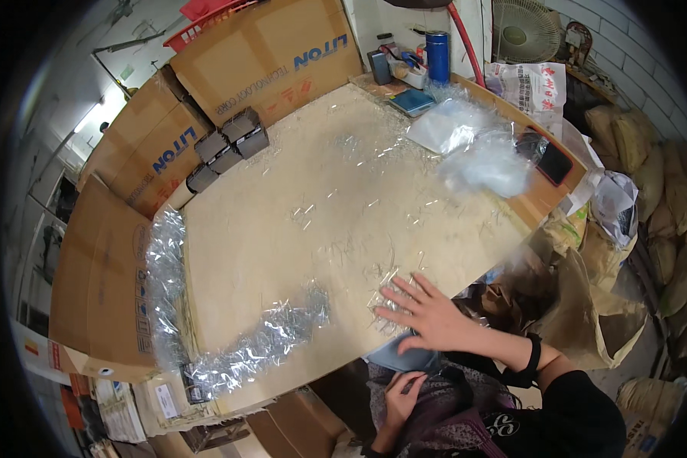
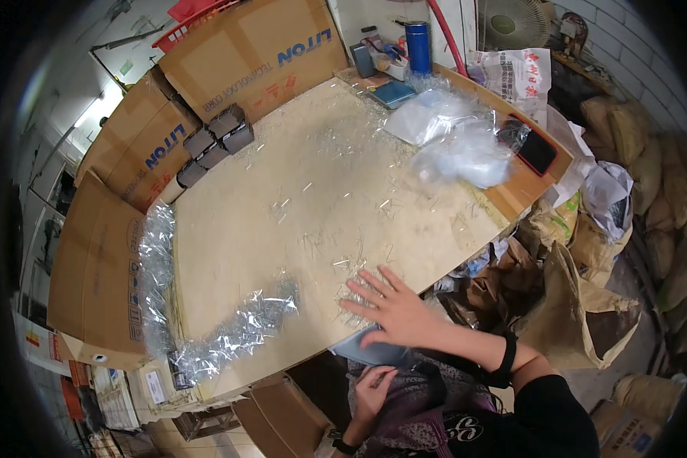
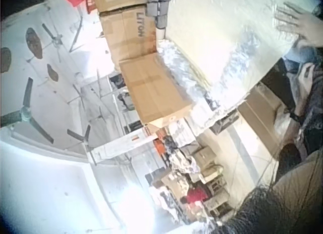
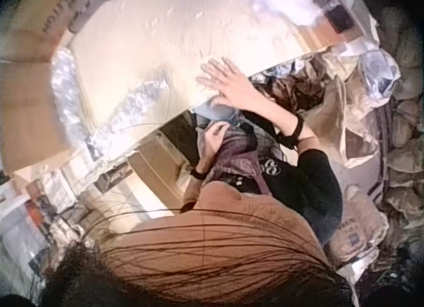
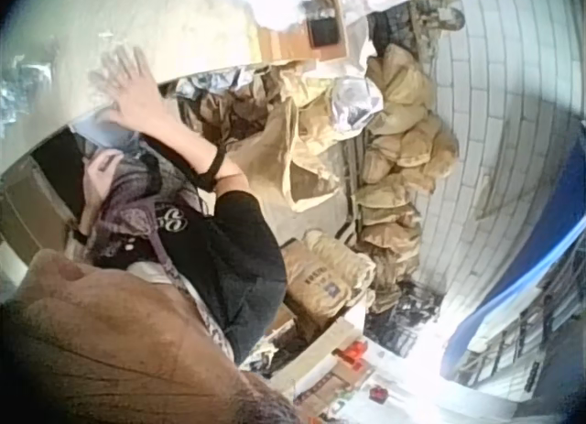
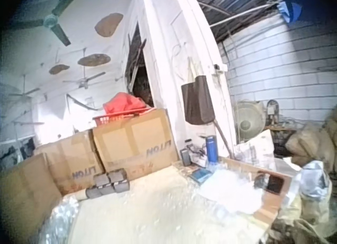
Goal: Sorting small items and placing them into a plastic bag.
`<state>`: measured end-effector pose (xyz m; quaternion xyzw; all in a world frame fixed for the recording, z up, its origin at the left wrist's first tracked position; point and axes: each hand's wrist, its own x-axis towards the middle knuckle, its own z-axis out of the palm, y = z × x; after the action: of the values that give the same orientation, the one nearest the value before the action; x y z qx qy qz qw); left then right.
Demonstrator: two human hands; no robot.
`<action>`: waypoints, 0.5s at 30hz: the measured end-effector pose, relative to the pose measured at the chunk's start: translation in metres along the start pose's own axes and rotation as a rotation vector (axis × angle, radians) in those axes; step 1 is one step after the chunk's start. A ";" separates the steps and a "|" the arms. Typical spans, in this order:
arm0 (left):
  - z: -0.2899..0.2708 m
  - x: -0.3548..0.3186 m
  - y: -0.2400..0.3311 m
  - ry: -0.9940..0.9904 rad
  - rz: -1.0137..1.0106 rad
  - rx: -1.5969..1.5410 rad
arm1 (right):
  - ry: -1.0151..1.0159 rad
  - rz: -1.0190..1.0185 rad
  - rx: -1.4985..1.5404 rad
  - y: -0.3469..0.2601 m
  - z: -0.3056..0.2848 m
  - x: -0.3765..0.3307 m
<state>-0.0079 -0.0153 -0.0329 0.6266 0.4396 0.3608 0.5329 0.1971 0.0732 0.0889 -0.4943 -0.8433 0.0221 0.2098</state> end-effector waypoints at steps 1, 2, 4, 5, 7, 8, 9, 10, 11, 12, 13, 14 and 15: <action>0.000 -0.001 0.000 -0.003 -0.014 -0.053 | -0.004 -0.003 0.007 -0.009 0.001 -0.005; 0.000 -0.003 0.001 0.002 -0.020 -0.052 | -0.031 -0.005 0.023 -0.016 0.002 -0.010; 0.000 -0.005 0.007 0.004 -0.087 -0.086 | -0.053 -0.003 0.042 -0.022 0.005 -0.020; -0.001 -0.005 0.014 0.005 -0.095 -0.087 | -0.058 -0.001 0.047 -0.022 0.005 -0.025; -0.004 -0.004 0.028 -0.028 -0.035 0.001 | 0.010 -0.047 0.208 -0.019 0.003 -0.034; -0.004 -0.003 0.029 -0.027 -0.039 -0.001 | 0.006 -0.047 0.210 -0.017 0.006 -0.038; -0.005 -0.003 0.030 -0.029 -0.033 0.011 | 0.105 -0.031 0.228 -0.013 0.011 -0.042; -0.005 -0.004 0.030 -0.032 -0.031 0.022 | 0.202 -0.012 0.247 -0.013 0.012 -0.044; -0.006 -0.004 0.030 -0.033 -0.040 0.019 | 0.195 -0.007 0.251 -0.012 0.012 -0.044; -0.007 -0.003 0.029 -0.057 -0.044 0.032 | 0.204 0.024 0.224 -0.009 0.011 -0.042; -0.007 -0.002 0.028 -0.077 -0.048 0.047 | 0.214 0.053 0.200 -0.008 0.009 -0.039; -0.005 0.001 0.027 -0.026 -0.064 -0.008 | 0.204 0.058 0.199 -0.008 0.009 -0.036; -0.005 0.000 0.028 -0.025 -0.072 -0.009 | 0.198 0.060 0.205 -0.010 0.007 -0.032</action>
<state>-0.0074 -0.0149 -0.0046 0.6124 0.4538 0.3355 0.5536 0.1999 0.0422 0.0745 -0.4948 -0.7967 0.0654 0.3408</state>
